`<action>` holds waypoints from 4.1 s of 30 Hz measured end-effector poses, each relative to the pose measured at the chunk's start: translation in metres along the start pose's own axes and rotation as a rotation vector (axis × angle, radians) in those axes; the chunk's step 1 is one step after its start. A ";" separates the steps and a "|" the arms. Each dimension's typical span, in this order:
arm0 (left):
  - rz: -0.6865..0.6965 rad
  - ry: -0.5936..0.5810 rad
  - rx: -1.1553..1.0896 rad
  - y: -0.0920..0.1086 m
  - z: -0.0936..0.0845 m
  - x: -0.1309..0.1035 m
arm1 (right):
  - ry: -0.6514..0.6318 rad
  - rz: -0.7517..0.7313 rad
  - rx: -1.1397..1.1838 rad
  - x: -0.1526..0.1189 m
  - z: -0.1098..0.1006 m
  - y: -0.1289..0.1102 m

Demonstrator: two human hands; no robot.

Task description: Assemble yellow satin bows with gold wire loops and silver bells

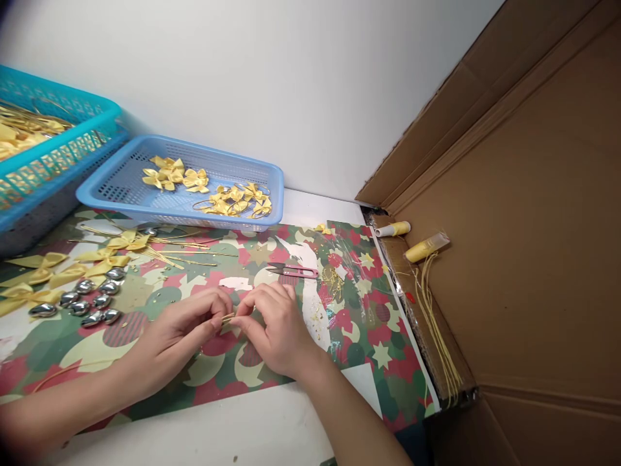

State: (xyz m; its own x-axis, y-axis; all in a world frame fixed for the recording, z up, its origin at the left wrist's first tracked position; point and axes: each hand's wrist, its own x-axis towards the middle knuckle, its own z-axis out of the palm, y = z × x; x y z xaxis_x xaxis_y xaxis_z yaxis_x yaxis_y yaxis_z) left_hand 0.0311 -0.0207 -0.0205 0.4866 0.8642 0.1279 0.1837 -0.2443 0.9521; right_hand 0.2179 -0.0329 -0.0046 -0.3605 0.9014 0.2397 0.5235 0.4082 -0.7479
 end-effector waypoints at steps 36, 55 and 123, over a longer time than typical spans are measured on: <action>-0.131 -0.129 -0.216 -0.002 -0.005 0.007 | -0.140 0.361 0.446 0.001 0.003 -0.004; -0.177 -0.095 -0.242 -0.002 -0.006 0.011 | 0.256 0.063 0.158 0.004 0.016 -0.006; -0.266 0.012 -0.343 -0.009 -0.003 0.004 | 0.130 0.403 0.394 0.003 -0.006 -0.002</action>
State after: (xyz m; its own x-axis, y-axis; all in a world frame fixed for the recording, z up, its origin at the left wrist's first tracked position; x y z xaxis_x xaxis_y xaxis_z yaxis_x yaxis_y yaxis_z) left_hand 0.0284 -0.0140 -0.0278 0.4504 0.8828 -0.1333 0.0064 0.1461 0.9892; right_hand 0.2201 -0.0296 0.0012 -0.0816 0.9951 -0.0563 0.2634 -0.0329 -0.9641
